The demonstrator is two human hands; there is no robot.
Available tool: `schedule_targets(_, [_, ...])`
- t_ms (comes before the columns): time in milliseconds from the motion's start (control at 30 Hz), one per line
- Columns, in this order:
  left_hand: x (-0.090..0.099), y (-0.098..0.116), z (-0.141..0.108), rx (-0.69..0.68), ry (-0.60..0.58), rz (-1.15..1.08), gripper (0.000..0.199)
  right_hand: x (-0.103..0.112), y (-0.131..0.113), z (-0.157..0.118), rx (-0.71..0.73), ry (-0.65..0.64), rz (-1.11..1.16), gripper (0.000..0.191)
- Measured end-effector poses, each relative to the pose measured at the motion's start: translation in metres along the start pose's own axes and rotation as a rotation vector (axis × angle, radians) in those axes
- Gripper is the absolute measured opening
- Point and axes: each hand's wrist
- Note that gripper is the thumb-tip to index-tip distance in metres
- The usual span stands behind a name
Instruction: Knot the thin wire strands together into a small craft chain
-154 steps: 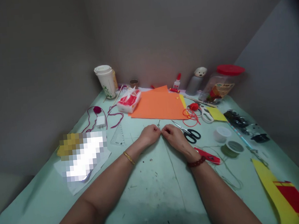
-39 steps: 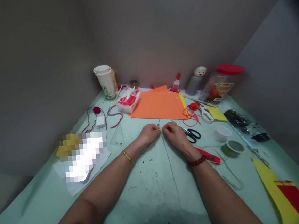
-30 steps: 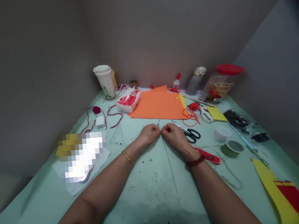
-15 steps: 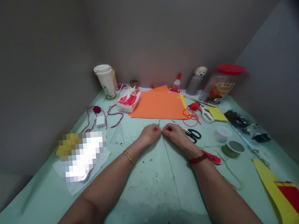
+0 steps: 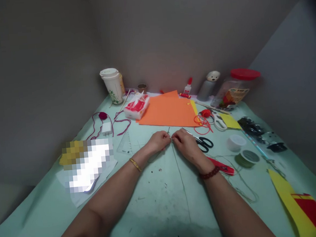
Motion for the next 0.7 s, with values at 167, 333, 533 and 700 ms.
schedule_targets(167, [-0.0002,0.0026,0.0002,0.016,0.005,0.007,0.01,-0.0025,0.0012,-0.0008,-0.015,0.024,-0.066,0.014])
schedule_targets(333, [-0.0012,0.0058,-0.0001,0.027,0.022,0.05,0.01,-0.0045,0.0012,0.0011,-0.056,0.017,-0.029,0.013])
schedule_targets(533, [-0.0019,0.0055,-0.001,0.0,0.034,0.074,0.01,-0.0019,-0.0008,0.0044,-0.079,-0.043,0.074,0.012])
schedule_targets(700, [-0.002,0.0057,-0.0017,-0.01,0.041,0.114,0.011,0.0028,-0.0016,0.0041,-0.178,-0.119,0.17,0.01])
Point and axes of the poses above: each hand's wrist, its own z-axis towards the middle knuckle, its own x-axis out of the back of the hand, y = z × x, and after that the axes turned 14 degrees about -x, right-handed
